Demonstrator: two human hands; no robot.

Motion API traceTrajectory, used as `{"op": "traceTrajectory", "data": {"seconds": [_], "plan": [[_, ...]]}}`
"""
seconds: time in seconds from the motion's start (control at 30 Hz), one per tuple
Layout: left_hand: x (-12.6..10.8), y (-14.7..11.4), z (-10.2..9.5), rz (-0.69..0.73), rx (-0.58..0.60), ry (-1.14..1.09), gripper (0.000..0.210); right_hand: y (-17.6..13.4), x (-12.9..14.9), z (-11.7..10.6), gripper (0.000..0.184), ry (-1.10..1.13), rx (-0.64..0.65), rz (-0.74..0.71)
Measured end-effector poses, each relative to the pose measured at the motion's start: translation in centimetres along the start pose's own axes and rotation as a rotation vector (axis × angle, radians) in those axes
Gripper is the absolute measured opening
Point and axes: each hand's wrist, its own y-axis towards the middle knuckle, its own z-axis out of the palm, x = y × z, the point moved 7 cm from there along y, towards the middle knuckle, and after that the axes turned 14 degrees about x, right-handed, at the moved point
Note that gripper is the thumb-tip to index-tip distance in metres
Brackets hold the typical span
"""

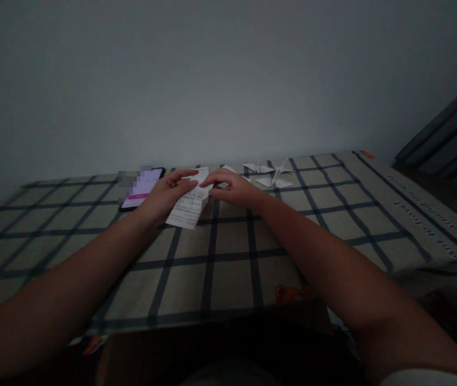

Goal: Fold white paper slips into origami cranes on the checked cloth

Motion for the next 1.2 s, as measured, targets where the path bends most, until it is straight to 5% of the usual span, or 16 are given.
{"op": "traceTrajectory", "data": {"seconds": [0.5,0.93,1.2], "plan": [[0.3,0.2,-0.1,-0.043,0.004,0.017,0.044,0.0,0.3,0.8,0.043,0.101,0.064,-0.001],[0.1,0.1,0.2,0.067,0.069,0.148,0.041,0.3,-0.2,0.2,0.017,-0.086,-0.037,-0.021],[0.0,0.3,0.9,0.136,0.172,0.123,0.055,0.2,-1.7,-0.6,0.023,-0.014,-0.163,0.103]]}}
